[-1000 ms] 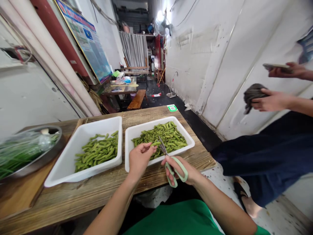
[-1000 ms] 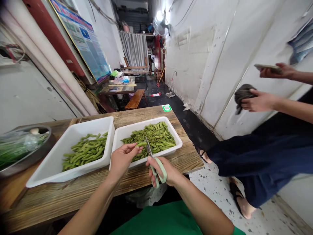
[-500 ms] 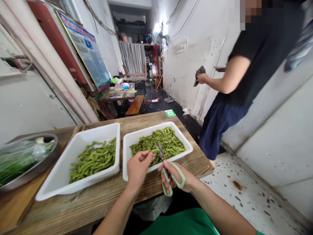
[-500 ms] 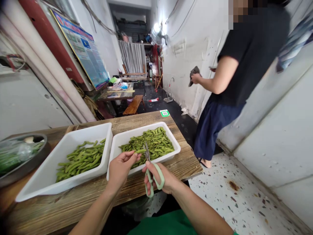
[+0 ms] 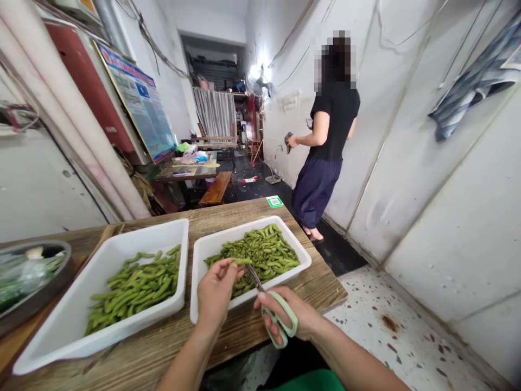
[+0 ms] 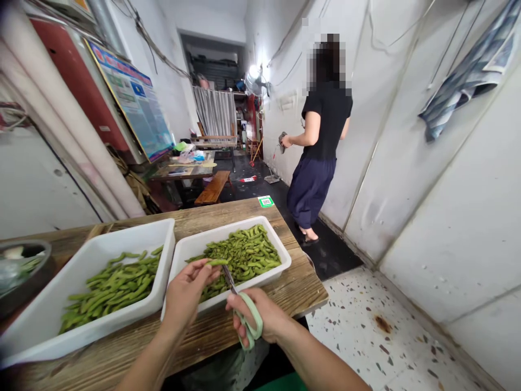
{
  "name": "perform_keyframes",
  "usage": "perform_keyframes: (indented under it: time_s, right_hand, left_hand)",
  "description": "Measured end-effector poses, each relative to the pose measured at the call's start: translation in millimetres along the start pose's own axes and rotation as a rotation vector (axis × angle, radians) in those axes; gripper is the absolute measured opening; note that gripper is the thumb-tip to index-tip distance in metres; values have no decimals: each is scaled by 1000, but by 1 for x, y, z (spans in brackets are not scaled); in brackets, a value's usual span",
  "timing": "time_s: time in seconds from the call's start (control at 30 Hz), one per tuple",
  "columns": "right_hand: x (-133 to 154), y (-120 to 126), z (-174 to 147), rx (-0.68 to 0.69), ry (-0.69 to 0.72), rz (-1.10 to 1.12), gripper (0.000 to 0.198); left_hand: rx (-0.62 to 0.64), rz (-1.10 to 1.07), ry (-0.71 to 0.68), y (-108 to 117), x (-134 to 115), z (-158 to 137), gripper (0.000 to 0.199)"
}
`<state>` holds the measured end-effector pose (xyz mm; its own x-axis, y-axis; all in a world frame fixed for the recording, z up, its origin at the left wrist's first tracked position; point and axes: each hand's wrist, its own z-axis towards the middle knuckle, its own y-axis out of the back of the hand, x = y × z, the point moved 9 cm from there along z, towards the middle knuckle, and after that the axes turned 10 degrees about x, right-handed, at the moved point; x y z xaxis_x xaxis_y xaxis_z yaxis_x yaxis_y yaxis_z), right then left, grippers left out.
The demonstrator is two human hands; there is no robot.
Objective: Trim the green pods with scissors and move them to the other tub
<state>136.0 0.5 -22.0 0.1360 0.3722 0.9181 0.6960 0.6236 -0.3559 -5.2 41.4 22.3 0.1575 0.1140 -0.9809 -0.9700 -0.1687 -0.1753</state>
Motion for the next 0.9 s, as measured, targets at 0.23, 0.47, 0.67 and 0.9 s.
perform_keyframes:
  time_s: [0.23, 0.47, 0.67, 0.9]
  right_hand:
    - [2, 10, -4, -17, 49, -2, 58]
    - [13, 22, -13, -128, 48, -145, 52]
    - [36, 20, -20, -104, 68, -449, 42]
    - [59, 14, -23, -151, 95, -770, 37]
  left_hand:
    - [18, 87, -126, 10, -28, 29, 28]
    - [294, 346, 17, -15, -11, 31, 39]
    - [303, 260, 142, -16, 12, 23, 35]
    - [359, 410, 78, -21, 1, 16, 35]
